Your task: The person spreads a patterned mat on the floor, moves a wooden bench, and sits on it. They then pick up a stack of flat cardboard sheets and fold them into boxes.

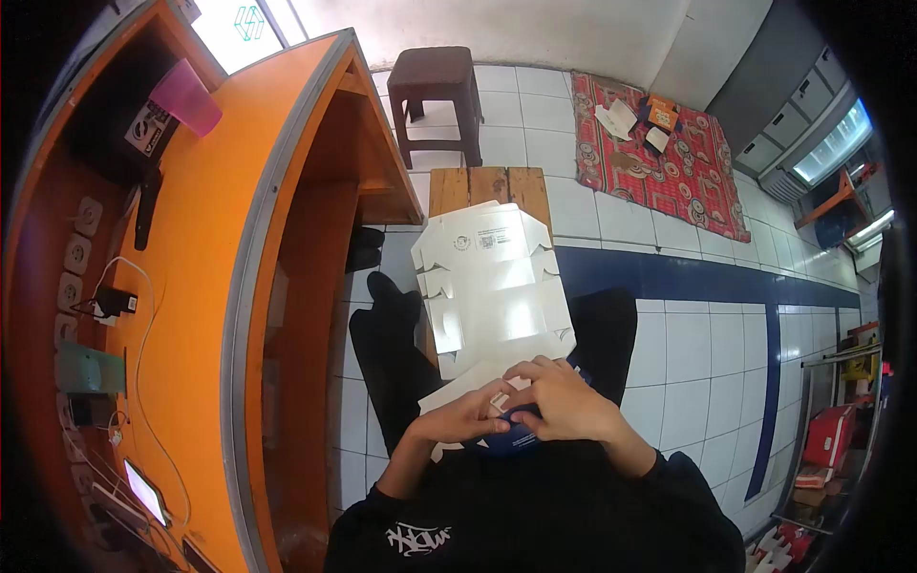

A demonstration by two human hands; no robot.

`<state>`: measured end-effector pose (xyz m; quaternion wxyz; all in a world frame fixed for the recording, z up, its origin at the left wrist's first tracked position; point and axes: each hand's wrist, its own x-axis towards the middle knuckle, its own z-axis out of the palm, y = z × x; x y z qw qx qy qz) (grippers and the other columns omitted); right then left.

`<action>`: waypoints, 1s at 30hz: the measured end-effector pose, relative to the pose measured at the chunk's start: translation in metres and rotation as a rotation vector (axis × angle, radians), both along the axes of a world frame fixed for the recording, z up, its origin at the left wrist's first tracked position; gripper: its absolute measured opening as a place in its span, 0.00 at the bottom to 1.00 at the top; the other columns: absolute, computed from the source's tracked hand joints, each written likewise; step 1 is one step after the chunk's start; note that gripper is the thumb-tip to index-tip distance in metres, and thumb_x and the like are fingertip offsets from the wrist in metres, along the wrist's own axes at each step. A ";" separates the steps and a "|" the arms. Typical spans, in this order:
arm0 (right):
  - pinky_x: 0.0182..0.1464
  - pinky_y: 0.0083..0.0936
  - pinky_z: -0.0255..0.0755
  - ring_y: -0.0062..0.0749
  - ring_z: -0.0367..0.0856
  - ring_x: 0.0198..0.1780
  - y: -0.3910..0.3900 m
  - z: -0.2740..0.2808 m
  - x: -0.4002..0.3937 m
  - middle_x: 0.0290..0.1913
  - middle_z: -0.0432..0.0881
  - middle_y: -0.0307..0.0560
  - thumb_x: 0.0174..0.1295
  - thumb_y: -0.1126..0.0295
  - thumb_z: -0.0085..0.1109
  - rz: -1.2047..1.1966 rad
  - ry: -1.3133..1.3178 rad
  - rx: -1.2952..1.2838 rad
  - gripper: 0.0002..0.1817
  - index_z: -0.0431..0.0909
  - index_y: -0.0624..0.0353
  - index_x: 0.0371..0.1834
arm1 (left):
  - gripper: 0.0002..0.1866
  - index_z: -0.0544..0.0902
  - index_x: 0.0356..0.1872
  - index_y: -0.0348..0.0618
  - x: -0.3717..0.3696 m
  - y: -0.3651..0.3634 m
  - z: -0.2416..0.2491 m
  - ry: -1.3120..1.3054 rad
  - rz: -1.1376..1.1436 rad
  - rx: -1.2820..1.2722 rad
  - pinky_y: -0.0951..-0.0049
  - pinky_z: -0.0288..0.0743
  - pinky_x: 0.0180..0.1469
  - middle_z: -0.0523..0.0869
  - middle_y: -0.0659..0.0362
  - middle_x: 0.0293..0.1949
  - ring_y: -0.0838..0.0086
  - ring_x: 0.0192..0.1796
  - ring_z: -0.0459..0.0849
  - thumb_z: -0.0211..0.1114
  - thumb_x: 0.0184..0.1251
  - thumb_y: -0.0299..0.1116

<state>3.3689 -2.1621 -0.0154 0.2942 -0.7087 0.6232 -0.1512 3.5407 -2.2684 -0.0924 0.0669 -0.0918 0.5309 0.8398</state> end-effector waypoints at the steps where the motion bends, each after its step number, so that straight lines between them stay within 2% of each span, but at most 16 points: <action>1: 0.52 0.39 0.62 0.43 0.69 0.54 -0.001 0.001 0.000 0.50 0.74 0.48 0.49 0.66 0.63 0.003 0.001 -0.001 0.12 0.82 0.52 0.39 | 0.15 0.72 0.50 0.35 -0.001 -0.003 0.007 0.008 0.007 -0.051 0.85 0.69 0.35 0.78 0.63 0.35 0.86 0.35 0.74 0.57 0.69 0.34; 3: 0.53 0.43 0.60 0.45 0.67 0.55 -0.006 0.004 0.003 0.53 0.73 0.50 0.48 0.65 0.65 -0.140 0.027 -0.304 0.18 0.79 0.51 0.45 | 0.16 0.72 0.51 0.35 -0.002 -0.010 0.020 0.015 0.015 -0.101 0.84 0.70 0.35 0.78 0.62 0.34 0.85 0.35 0.74 0.57 0.69 0.34; 4: 0.53 0.43 0.60 0.45 0.67 0.55 -0.009 0.008 0.007 0.53 0.73 0.50 0.48 0.65 0.65 -0.134 0.027 -0.305 0.18 0.79 0.51 0.45 | 0.15 0.71 0.51 0.35 -0.002 -0.015 0.026 -0.017 0.154 -0.127 0.83 0.71 0.34 0.78 0.62 0.33 0.85 0.34 0.75 0.57 0.69 0.33; 6: 0.51 0.41 0.61 0.45 0.69 0.50 -0.013 0.017 0.015 0.49 0.73 0.50 0.46 0.67 0.68 -0.450 0.042 -0.639 0.21 0.76 0.54 0.45 | 0.13 0.71 0.50 0.33 0.004 -0.020 0.019 -0.113 0.452 -0.135 0.83 0.74 0.33 0.79 0.61 0.33 0.84 0.33 0.77 0.55 0.70 0.31; 9: 0.47 0.38 0.62 0.45 0.70 0.45 -0.009 -0.009 0.028 0.46 0.71 0.49 0.42 0.69 0.71 -0.356 -0.118 -0.708 0.21 0.74 0.57 0.40 | 0.13 0.70 0.50 0.32 -0.016 -0.018 0.045 0.025 0.910 0.016 0.82 0.75 0.36 0.81 0.57 0.37 0.81 0.38 0.80 0.54 0.70 0.28; 12: 0.44 0.36 0.64 0.45 0.71 0.42 -0.020 -0.024 0.037 0.42 0.70 0.50 0.38 0.70 0.72 -0.309 -0.070 -0.703 0.24 0.72 0.59 0.41 | 0.13 0.69 0.51 0.33 -0.026 -0.012 0.045 0.078 1.024 -0.179 0.82 0.75 0.39 0.81 0.55 0.40 0.81 0.39 0.80 0.54 0.69 0.26; 17: 0.44 0.37 0.70 0.48 0.74 0.43 -0.029 -0.033 0.030 0.41 0.73 0.52 0.35 0.77 0.69 -0.312 -0.088 -0.820 0.23 0.73 0.63 0.39 | 0.13 0.67 0.52 0.33 -0.025 -0.020 0.049 0.092 1.077 -0.292 0.82 0.74 0.42 0.80 0.55 0.42 0.79 0.42 0.80 0.52 0.70 0.25; 19: 0.42 0.34 0.74 0.49 0.77 0.41 -0.026 -0.033 0.024 0.39 0.76 0.53 0.35 0.80 0.67 -0.227 -0.091 -0.928 0.21 0.74 0.65 0.37 | 0.14 0.66 0.54 0.33 -0.024 -0.030 0.050 0.175 1.162 -0.125 0.79 0.77 0.42 0.80 0.55 0.42 0.78 0.41 0.80 0.51 0.71 0.27; 20: 0.40 0.32 0.75 0.48 0.78 0.40 -0.024 -0.033 0.022 0.39 0.77 0.52 0.36 0.80 0.67 -0.236 -0.223 -0.998 0.20 0.75 0.66 0.37 | 0.14 0.65 0.54 0.33 -0.024 -0.031 0.056 0.216 1.134 -0.086 0.73 0.81 0.42 0.79 0.54 0.43 0.76 0.41 0.81 0.49 0.71 0.27; 21: 0.39 0.31 0.76 0.47 0.79 0.39 -0.023 -0.032 0.021 0.38 0.78 0.52 0.36 0.81 0.66 -0.245 -0.357 -1.065 0.20 0.75 0.66 0.38 | 0.14 0.65 0.54 0.33 -0.026 -0.029 0.057 0.217 1.137 -0.084 0.73 0.81 0.42 0.79 0.54 0.43 0.76 0.41 0.81 0.49 0.71 0.27; 23: 0.37 0.30 0.77 0.45 0.80 0.37 -0.028 -0.024 0.020 0.38 0.80 0.51 0.38 0.81 0.66 -0.276 -0.364 -1.119 0.18 0.76 0.66 0.37 | 0.14 0.64 0.54 0.33 -0.031 -0.021 0.055 0.246 1.108 0.073 0.69 0.83 0.41 0.77 0.54 0.45 0.74 0.42 0.81 0.49 0.71 0.27; 24: 0.37 0.29 0.76 0.44 0.80 0.38 -0.029 -0.016 0.018 0.38 0.80 0.51 0.38 0.80 0.67 -0.257 -0.273 -1.090 0.18 0.77 0.66 0.37 | 0.15 0.64 0.55 0.32 -0.032 -0.017 0.051 0.248 1.107 0.102 0.71 0.80 0.48 0.76 0.54 0.47 0.72 0.47 0.80 0.50 0.70 0.22; 25: 0.38 0.29 0.76 0.44 0.79 0.38 -0.030 -0.008 0.018 0.38 0.80 0.51 0.38 0.79 0.68 -0.240 -0.183 -1.056 0.17 0.78 0.65 0.36 | 0.15 0.64 0.55 0.32 -0.033 -0.014 0.046 0.248 1.106 0.104 0.71 0.80 0.48 0.76 0.54 0.47 0.72 0.47 0.80 0.50 0.70 0.22; 27: 0.37 0.27 0.75 0.41 0.78 0.38 -0.032 0.006 0.017 0.38 0.80 0.48 0.37 0.78 0.69 -0.239 -0.080 -1.005 0.17 0.80 0.64 0.35 | 0.17 0.64 0.56 0.32 -0.034 -0.007 0.039 0.236 1.121 -0.206 0.72 0.73 0.55 0.76 0.54 0.47 0.72 0.51 0.78 0.50 0.67 0.17; 28: 0.37 0.27 0.75 0.40 0.78 0.37 -0.032 0.008 0.015 0.38 0.80 0.47 0.37 0.77 0.69 -0.239 -0.014 -0.969 0.18 0.81 0.64 0.36 | 0.18 0.65 0.56 0.31 -0.032 -0.002 0.039 0.292 1.104 -0.164 0.74 0.67 0.58 0.75 0.54 0.49 0.72 0.54 0.75 0.50 0.64 0.14; 30: 0.36 0.25 0.74 0.35 0.77 0.36 -0.032 0.014 0.012 0.38 0.79 0.43 0.38 0.77 0.68 -0.235 0.039 -0.889 0.17 0.81 0.63 0.36 | 0.18 0.65 0.56 0.30 -0.028 -0.002 0.038 0.335 1.065 -0.279 0.74 0.68 0.57 0.75 0.54 0.50 0.72 0.54 0.74 0.51 0.64 0.14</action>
